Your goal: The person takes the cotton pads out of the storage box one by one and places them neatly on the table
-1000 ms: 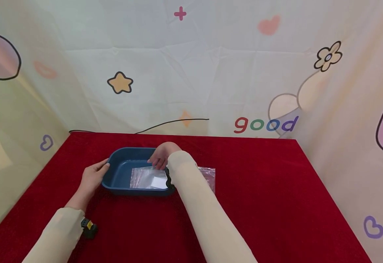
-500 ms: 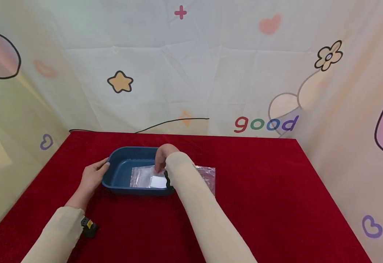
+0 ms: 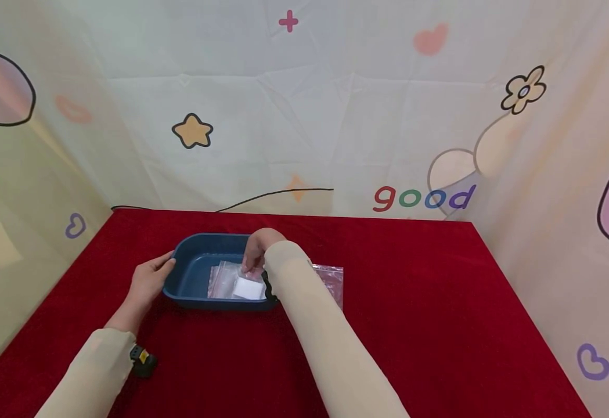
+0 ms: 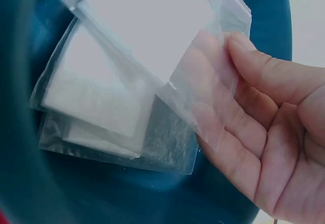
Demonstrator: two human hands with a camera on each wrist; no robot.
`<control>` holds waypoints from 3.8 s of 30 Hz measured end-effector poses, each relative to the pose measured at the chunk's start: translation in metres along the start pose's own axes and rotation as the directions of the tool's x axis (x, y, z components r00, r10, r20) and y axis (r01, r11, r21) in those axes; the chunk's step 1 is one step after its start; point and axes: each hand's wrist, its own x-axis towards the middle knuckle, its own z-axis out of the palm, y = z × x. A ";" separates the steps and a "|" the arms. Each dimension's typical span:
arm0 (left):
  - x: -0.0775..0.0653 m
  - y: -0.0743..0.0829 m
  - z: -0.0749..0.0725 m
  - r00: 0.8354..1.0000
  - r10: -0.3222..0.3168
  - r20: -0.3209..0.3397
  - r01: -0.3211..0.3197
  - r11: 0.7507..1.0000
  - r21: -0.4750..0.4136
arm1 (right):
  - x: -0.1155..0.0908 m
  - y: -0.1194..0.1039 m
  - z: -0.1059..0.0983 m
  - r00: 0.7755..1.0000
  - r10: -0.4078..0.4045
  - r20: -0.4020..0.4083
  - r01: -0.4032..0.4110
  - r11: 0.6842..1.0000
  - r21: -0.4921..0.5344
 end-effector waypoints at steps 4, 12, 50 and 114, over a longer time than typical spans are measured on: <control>0.000 0.000 0.000 1.000 -0.010 0.003 0.010 1.000 0.001 | -0.001 0.001 0.000 0.998 -0.058 -0.015 0.058 0.998 -0.005; -0.001 0.000 0.000 1.000 -0.019 0.002 0.019 1.000 0.005 | -0.003 0.002 -0.004 0.988 -0.142 -0.055 0.142 0.990 -0.017; 0.002 -0.001 0.000 1.000 0.009 -0.017 -0.009 1.000 0.020 | -0.035 0.031 -0.037 0.864 -0.444 -0.237 0.474 0.876 0.089; 0.000 -0.001 0.001 1.000 -0.019 0.001 0.019 1.000 -0.006 | -0.085 0.187 -0.011 0.789 -0.300 -0.537 0.605 0.535 0.590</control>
